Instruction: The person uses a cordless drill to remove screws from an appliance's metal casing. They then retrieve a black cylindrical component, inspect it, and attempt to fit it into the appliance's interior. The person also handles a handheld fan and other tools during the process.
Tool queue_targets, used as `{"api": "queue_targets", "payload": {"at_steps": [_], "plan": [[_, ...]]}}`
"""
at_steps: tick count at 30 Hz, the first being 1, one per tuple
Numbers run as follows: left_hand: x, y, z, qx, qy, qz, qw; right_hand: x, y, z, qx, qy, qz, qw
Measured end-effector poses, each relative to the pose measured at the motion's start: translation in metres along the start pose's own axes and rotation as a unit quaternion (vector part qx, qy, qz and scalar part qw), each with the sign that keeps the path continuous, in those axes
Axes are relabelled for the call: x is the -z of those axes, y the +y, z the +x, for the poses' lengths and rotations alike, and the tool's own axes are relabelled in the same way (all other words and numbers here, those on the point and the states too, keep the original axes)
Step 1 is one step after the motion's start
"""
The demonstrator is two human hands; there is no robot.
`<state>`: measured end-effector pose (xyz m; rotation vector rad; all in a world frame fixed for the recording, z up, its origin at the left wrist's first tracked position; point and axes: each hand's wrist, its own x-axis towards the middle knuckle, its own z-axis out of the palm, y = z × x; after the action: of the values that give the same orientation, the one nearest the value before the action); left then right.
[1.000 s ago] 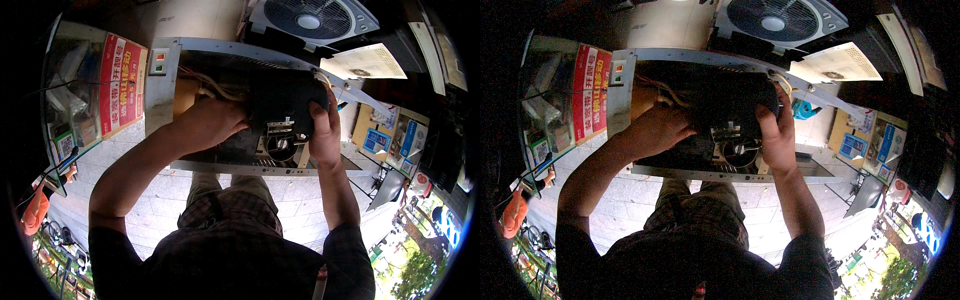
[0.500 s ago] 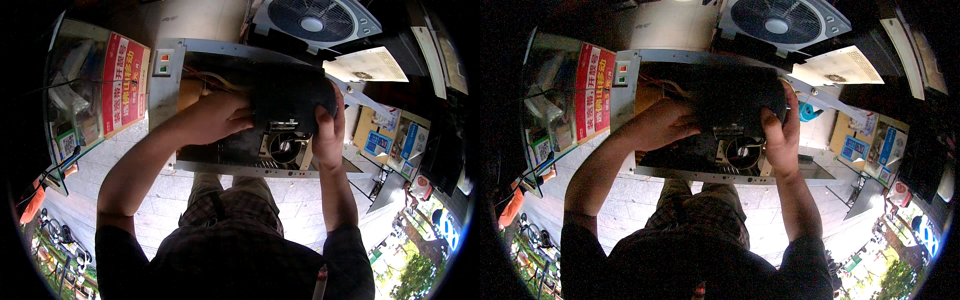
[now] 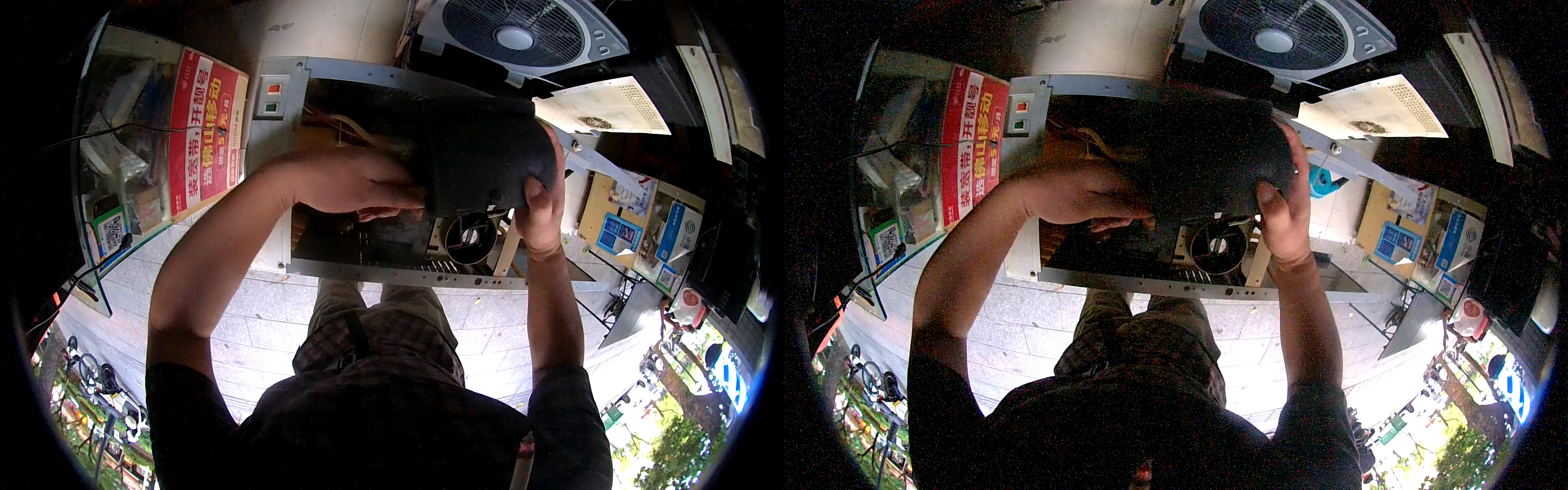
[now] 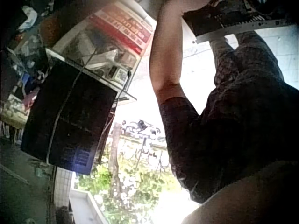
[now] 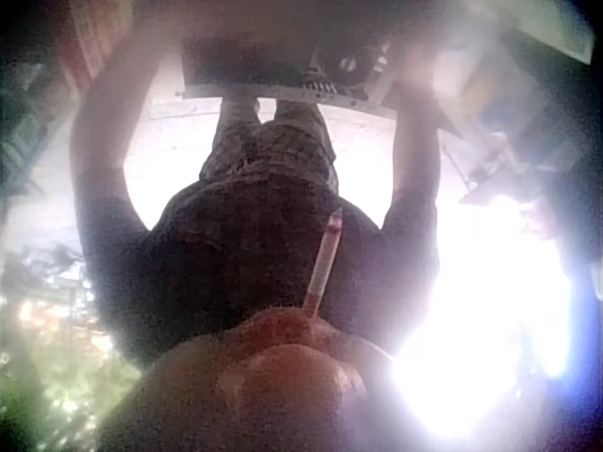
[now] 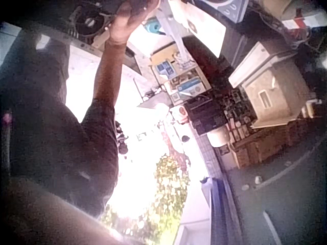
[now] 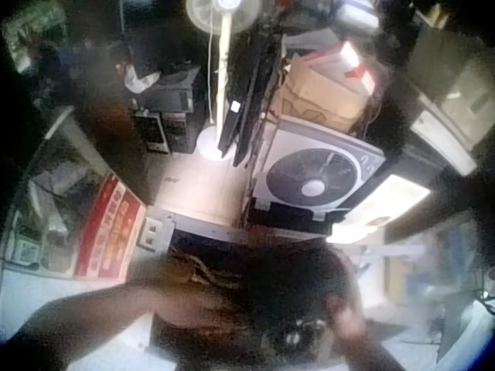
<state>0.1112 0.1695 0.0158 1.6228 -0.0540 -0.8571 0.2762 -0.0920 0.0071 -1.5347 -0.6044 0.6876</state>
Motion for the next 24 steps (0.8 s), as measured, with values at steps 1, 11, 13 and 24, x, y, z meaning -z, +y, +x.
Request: {"api": "queue_targets", "payload": {"at_steps": [1,11,13,24], "plan": [[-0.002,0.012,0.002,0.033,0.001,0.055,0.998,0.0,-0.002,-0.001,-0.002,0.002,-0.004,1.0],[-0.049,-0.001,0.005,-0.063,0.206,0.266,0.94,0.0,0.001,-0.01,-0.034,0.008,0.005,0.999],[-0.054,0.001,0.006,-0.017,0.189,0.287,0.939,-0.002,0.002,-0.011,-0.037,0.012,-0.011,0.999],[-0.069,-0.016,0.013,-0.063,0.266,0.363,0.891,-0.006,0.001,-0.008,-0.042,-0.021,-0.041,0.998]]}}
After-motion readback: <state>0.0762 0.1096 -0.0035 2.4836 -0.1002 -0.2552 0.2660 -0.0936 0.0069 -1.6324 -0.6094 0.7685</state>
